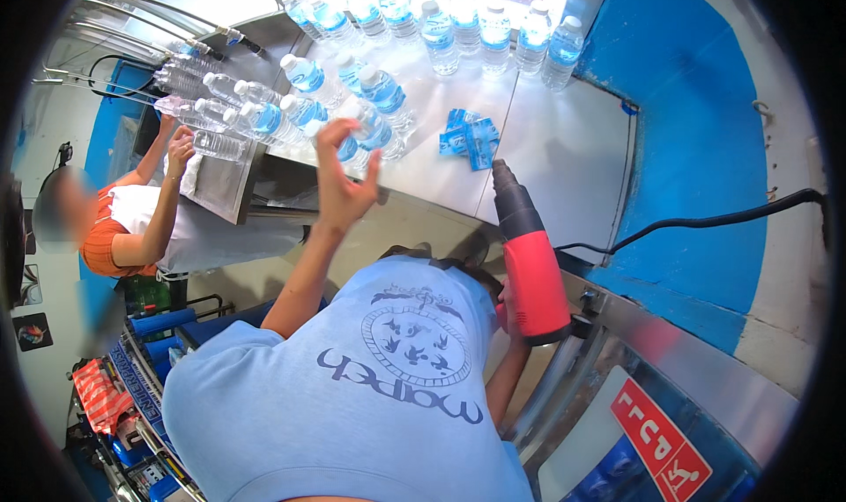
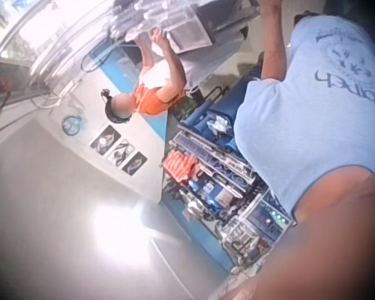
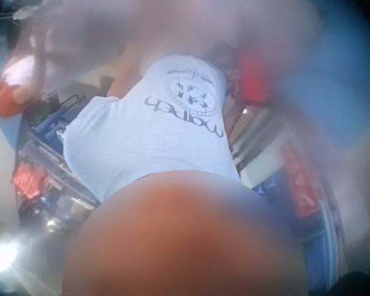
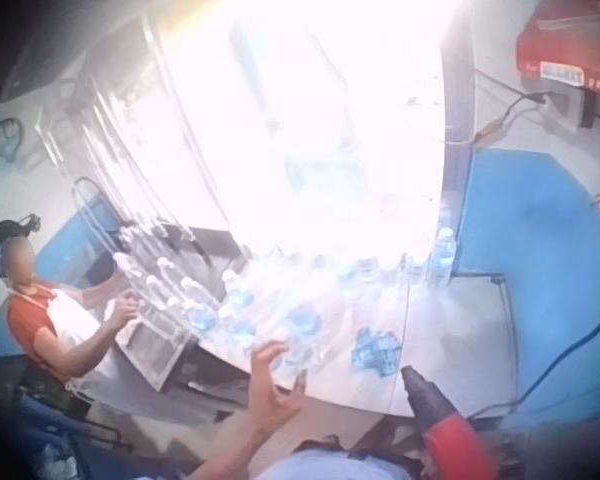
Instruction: The person uses a red heat gun to shrink-wrap labels onto plastic water bottles, then places the finished bottles on a metal tray. A coworker fills empty bottles from a dispenser in the background.
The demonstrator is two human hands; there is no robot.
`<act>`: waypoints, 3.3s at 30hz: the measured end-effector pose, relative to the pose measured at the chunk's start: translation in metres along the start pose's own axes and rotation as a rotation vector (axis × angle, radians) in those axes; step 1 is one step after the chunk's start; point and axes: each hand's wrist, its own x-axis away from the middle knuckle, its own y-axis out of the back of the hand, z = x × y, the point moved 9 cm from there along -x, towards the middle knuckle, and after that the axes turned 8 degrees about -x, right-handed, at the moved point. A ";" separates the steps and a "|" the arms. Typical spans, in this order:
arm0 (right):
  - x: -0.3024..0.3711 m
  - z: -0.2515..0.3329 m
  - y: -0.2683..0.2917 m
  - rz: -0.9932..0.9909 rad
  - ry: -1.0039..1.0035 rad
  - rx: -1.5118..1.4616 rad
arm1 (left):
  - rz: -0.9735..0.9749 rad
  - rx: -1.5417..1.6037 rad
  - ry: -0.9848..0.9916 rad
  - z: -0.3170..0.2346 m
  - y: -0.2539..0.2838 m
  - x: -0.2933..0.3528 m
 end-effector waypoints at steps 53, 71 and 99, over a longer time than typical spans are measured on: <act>-0.020 -0.006 -0.060 0.147 -0.274 -0.281 | 0.765 0.709 -0.006 0.075 -0.078 -0.005; 0.002 0.000 -0.077 0.099 -0.086 -0.247 | 0.516 -0.298 -0.264 0.039 -0.108 -0.058; 0.030 0.033 -0.029 -0.027 -0.022 -0.215 | 0.523 -0.415 -0.122 0.059 -0.250 -0.189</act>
